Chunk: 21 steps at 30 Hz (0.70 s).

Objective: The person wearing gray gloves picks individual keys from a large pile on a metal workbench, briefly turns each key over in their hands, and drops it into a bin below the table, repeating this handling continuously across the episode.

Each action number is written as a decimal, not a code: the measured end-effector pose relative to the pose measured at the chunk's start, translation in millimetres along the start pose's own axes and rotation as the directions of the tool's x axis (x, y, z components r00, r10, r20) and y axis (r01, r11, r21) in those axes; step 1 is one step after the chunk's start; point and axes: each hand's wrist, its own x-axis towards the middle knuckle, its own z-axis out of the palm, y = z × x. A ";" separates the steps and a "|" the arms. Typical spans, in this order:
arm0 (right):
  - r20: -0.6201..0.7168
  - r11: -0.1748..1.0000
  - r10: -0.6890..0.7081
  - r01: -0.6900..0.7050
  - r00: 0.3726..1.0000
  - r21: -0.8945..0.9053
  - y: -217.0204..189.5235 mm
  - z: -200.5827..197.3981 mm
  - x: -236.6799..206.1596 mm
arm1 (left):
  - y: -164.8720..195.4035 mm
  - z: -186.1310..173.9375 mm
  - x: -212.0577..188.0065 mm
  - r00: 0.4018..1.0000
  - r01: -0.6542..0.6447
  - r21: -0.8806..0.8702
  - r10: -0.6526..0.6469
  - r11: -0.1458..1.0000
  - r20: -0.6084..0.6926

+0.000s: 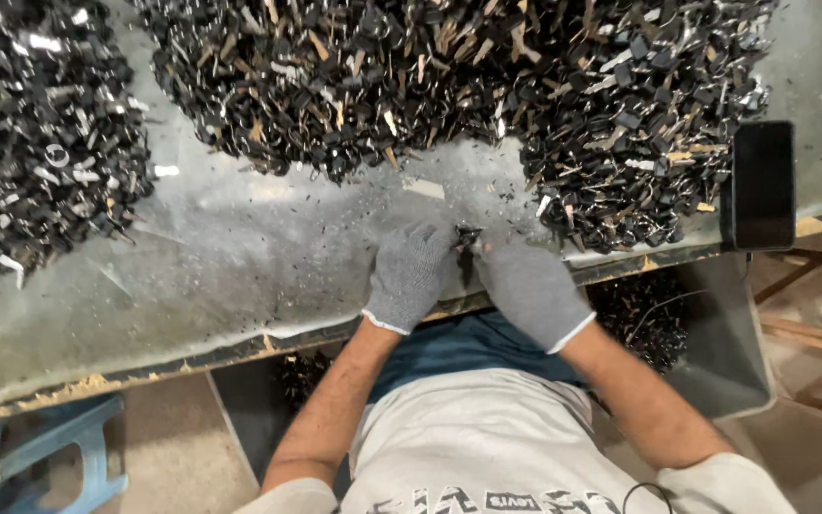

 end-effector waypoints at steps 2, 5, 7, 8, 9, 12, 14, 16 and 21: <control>-0.052 0.999 0.033 -0.035 0.998 -0.033 -7.9 8.4 -1.9 | 2.9 1.7 -1.5 1.000 0.006 0.000 -0.006 1.000 0.009; -0.075 0.999 -0.003 0.001 0.997 -0.032 -7.3 10.3 -0.1 | 1.1 -1.6 1.6 1.000 -0.023 0.019 0.023 1.000 -0.006; -0.072 0.999 -0.039 0.041 0.997 0.023 -1.1 7.4 0.5 | -1.9 -10.6 4.6 1.000 0.031 -0.005 -0.031 1.000 -0.001; -0.074 0.997 -0.046 0.051 0.996 0.066 3.2 5.5 -1.2 | -2.3 -16.5 6.0 0.995 0.095 0.007 -0.095 0.995 -0.014; -0.067 0.992 -0.055 0.062 0.996 0.109 6.1 4.9 -3.6 | -0.5 -23.1 5.4 0.986 0.167 0.015 -0.167 0.986 -0.026; -0.093 0.998 -0.017 0.022 0.996 0.054 8.4 10.3 -17.6 | 20.2 -37.1 -0.5 0.963 0.240 0.030 -0.234 0.970 -0.136; -0.236 0.996 -0.093 0.092 0.967 -0.015 7.1 18.0 -21.5 | 38.9 -38.8 -4.0 0.959 0.264 -0.043 -0.267 0.964 -0.098; -0.201 0.995 -0.094 0.083 0.975 -0.062 7.5 24.4 -18.4 | 54.1 -32.3 -1.7 0.948 0.319 -0.195 -0.313 0.928 0.060; 0.032 1.000 -0.024 0.024 0.999 -0.020 10.9 27.7 -8.2 | 31.5 -6.4 35.8 0.974 0.212 0.126 -0.220 0.969 0.049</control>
